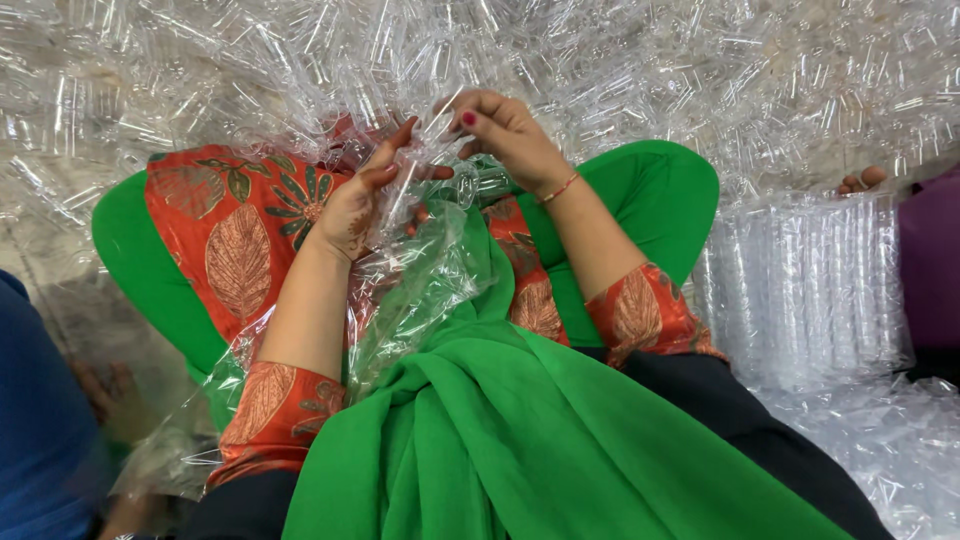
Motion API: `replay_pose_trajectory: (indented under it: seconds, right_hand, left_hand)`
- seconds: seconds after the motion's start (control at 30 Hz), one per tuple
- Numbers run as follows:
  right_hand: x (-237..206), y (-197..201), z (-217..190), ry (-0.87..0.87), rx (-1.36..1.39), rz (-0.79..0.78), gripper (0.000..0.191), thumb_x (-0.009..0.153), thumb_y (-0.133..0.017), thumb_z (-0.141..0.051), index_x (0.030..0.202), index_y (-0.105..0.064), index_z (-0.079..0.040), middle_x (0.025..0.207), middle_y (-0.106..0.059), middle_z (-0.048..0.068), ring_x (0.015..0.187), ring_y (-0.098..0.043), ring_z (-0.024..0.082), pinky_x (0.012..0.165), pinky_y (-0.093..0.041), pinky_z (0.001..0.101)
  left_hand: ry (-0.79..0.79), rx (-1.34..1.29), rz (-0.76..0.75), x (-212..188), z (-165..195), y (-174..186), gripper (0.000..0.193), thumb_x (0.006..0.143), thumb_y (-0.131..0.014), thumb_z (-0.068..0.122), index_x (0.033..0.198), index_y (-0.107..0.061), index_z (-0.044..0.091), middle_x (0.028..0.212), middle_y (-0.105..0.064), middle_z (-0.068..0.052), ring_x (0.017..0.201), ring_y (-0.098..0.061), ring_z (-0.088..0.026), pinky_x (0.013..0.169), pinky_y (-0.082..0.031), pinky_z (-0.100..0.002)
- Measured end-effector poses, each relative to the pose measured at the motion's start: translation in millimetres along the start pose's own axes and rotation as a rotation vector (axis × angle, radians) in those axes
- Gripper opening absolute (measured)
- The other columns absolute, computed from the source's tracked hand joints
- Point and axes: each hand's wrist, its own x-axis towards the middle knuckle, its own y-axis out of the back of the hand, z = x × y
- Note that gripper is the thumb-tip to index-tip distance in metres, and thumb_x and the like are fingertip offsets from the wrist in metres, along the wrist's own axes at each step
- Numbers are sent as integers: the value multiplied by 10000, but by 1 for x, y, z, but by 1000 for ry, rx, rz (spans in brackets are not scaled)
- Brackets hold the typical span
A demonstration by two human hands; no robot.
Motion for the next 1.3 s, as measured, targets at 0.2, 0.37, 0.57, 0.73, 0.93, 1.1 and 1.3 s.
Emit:
replay_pose_trajectory:
  seconds: [0.2,0.37,0.57,0.73,0.93,1.1,1.3]
  right_hand:
    - [5,-3,5,101,-90,-179,190,1077,-691,-201,1033,-629,-26,1341,-629,72,1119,-622,114,972,-542,301]
    - [6,-12,3,-63,-84,-91,312,1064,-573,-332,1238,-674,-94,1197,-667,82,1014,-658,133,872,-576,283]
    - [11,-3,-8,152,10,121,343,1125,-545,-359,971,-642,-68,1388,-656,106,1098,-639,126,884,-564,294]
    - [13,-1,-4,85,-20,67,351,1123,-533,-380,1066,-646,-53,1392,-608,97,1081,-619,116,900,-558,292]
    - [12,-5,-2,125,46,60,342,1138,-531,-367,1042,-660,-65,1462,-617,72,1127,-638,106,906,-555,290]
    - [13,-11,-6,21,-111,-32,236,1104,-574,-243,1137,-684,-37,1424,-597,89,1012,-618,94,907,-551,286]
    - [10,-15,-11,112,-253,-32,62,1010,-688,-69,1038,-673,-16,1389,-569,83,1111,-637,114,932,-570,279]
  left_hand:
    - [-20,49,-37,1,6,-8,914,884,-615,225,1699,-200,216,1299,-653,-260,780,-711,-257,604,-574,-332]
    - [-67,96,28,7,3,-4,900,865,-626,195,1684,-252,181,1239,-668,-238,752,-702,-250,604,-568,-331]
    - [-127,86,81,7,6,4,807,899,-637,182,1643,-348,70,1291,-668,-250,824,-706,-243,708,-596,-360]
    - [-100,124,44,10,9,-1,887,869,-638,206,1674,-269,151,1285,-659,-253,771,-701,-234,642,-568,-324]
    - [-69,125,-11,12,11,-8,932,890,-620,283,1700,-171,182,1301,-644,-269,771,-692,-238,638,-551,-311]
    - [-91,-65,-18,13,10,-6,945,885,-614,338,1691,-152,166,1459,-604,-201,1019,-743,-242,695,-591,-333]
    - [-100,57,-29,12,6,0,900,919,-611,299,1710,-205,158,1268,-651,-280,754,-691,-253,667,-570,-316]
